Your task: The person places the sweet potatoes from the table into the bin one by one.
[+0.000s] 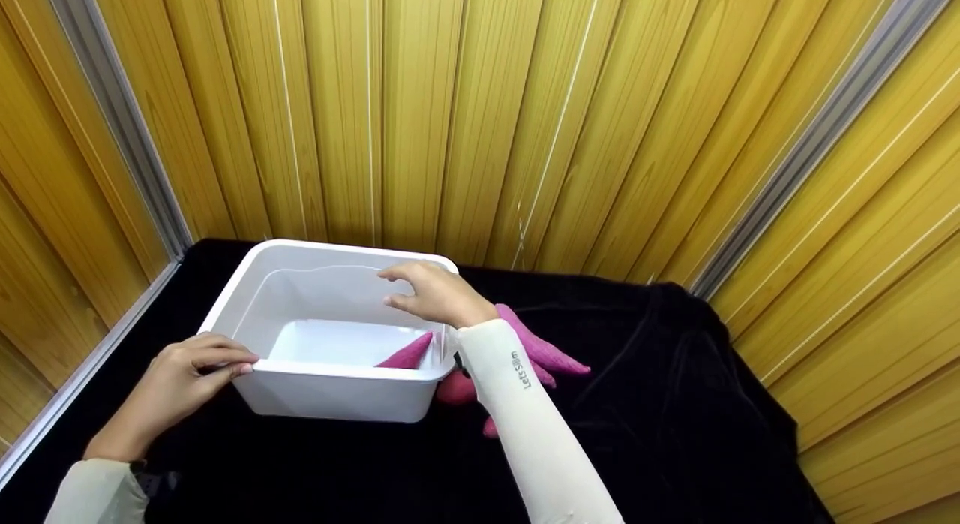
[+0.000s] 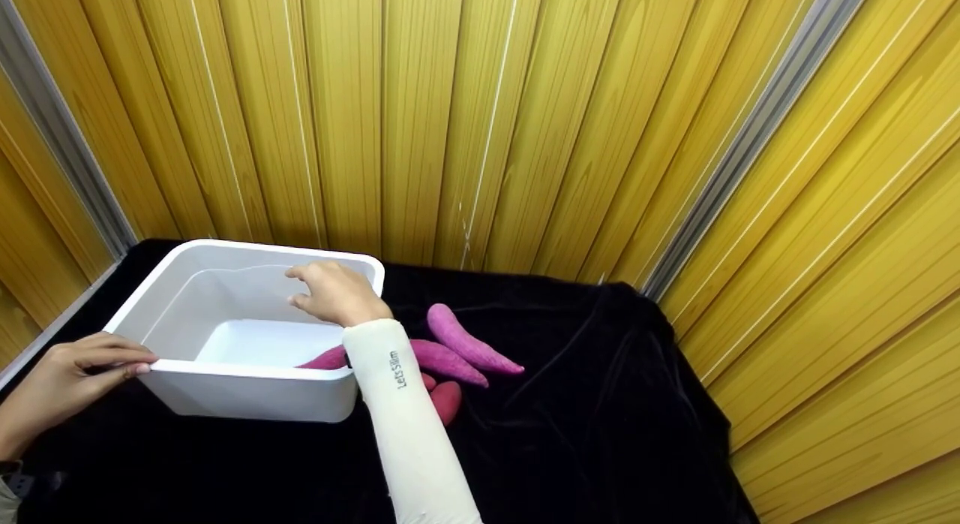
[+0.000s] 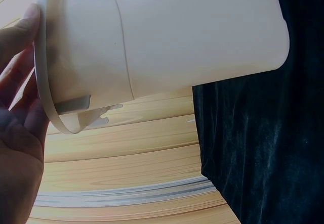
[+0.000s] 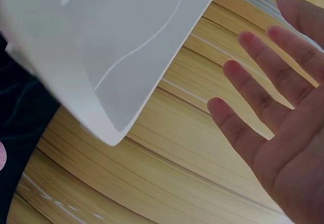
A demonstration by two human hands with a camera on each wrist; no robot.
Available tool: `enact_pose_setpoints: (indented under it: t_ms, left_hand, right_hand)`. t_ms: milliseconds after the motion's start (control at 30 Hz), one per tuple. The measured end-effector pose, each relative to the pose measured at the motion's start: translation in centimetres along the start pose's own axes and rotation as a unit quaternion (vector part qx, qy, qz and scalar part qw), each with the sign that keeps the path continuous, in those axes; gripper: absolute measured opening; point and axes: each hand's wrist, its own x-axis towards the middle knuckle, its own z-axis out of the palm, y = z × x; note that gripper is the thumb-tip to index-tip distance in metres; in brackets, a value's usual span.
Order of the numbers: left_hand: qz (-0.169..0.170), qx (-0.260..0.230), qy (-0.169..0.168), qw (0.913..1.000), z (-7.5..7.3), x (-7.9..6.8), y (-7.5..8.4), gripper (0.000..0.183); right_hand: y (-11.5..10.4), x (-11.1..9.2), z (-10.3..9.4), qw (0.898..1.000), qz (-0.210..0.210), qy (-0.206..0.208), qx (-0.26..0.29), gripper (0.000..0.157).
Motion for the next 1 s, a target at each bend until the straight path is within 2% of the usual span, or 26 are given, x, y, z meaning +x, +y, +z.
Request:
enact_pose_setpoints:
  t_ms: [167, 600, 1000]
  left_hand:
    - [-0.007, 0.007, -0.001, 0.9999, 0.1, -0.1, -0.1, 0.035]
    - [-0.003, 0.005, 0.0, 1.0, 0.0, -0.1, -0.1, 0.035]
    - [-0.001, -0.001, 0.0, 1.0, -0.1, -0.1, -0.3, 0.036]
  right_hand:
    - [0.5, -0.5, -0.5, 1.0, 0.006, 0.008, 0.0, 0.042]
    - [3.1, -2.6, -1.8, 0.997, 0.062, 0.036, 0.014, 0.046]
    - [7.0, -4.8, -1.8, 0.995, 0.062, 0.063, 0.034, 0.047]
